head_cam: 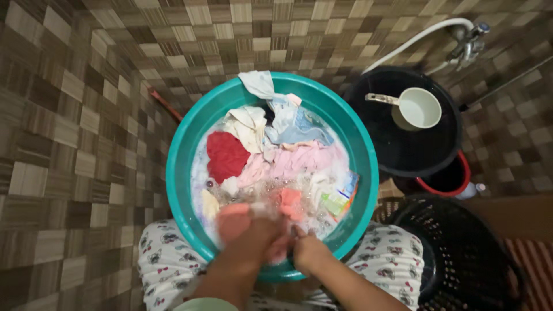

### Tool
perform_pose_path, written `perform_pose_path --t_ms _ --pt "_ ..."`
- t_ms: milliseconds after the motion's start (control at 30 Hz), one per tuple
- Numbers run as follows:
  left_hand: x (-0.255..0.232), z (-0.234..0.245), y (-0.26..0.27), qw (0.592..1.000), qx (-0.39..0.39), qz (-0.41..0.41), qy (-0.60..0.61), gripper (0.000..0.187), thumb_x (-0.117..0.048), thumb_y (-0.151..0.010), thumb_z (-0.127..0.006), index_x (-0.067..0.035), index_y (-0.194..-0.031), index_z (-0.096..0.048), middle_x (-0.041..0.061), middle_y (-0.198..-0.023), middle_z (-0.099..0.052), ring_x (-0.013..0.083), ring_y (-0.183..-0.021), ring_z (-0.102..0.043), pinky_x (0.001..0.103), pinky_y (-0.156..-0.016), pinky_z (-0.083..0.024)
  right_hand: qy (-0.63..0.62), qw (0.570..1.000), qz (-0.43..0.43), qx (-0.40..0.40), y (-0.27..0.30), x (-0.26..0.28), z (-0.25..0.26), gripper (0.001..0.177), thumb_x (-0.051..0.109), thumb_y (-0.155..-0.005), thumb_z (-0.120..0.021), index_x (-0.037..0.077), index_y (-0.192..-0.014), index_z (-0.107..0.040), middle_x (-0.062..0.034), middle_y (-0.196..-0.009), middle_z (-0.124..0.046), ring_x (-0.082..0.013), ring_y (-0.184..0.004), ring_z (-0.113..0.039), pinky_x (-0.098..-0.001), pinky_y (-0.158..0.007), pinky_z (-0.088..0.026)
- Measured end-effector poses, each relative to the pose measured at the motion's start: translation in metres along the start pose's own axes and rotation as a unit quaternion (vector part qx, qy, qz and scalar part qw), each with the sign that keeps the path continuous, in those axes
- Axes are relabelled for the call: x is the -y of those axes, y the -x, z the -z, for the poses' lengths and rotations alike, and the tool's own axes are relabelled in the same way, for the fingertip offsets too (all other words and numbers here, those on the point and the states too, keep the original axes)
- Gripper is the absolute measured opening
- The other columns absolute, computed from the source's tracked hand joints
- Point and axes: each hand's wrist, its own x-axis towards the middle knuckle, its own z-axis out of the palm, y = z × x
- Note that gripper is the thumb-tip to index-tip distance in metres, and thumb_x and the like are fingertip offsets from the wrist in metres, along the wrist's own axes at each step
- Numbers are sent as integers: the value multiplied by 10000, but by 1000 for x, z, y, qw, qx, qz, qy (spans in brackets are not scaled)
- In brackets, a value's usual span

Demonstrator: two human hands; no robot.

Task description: The person washes clothes by hand in a green basin filled with soapy water. They add detergent to individual items, scrub them, and submerge them in the basin. The person also transfers a pile of clothes from an orange basket into the basin.

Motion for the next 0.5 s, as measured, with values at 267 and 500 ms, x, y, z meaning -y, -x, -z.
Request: perform_pose_path --t_ms 267,500 --pt "25 10 -18 999 -31 -2 11 515 -229 -821 -622 -115 -1305 -490 188 -1269 -509 373 -1177 -476 476 -998 -392 -57 990 83 -101 -26 -28 -14 280 187 -915 -565 97 -1148 -692 -108 -1293 -649 -358 -1464 -336 -567 -1138 -331" --pt "10 12 -6 996 -43 -13 73 476 -224 -819 -618 -112 -1270 -516 184 -1227 -530 370 -1139 -497 479 -971 -409 -108 971 70 -203 6 -18 2 530 354 -717 -782 167 -1204 -690 -156 -1504 -510 -381 -1386 -406 -533 -1088 -404"
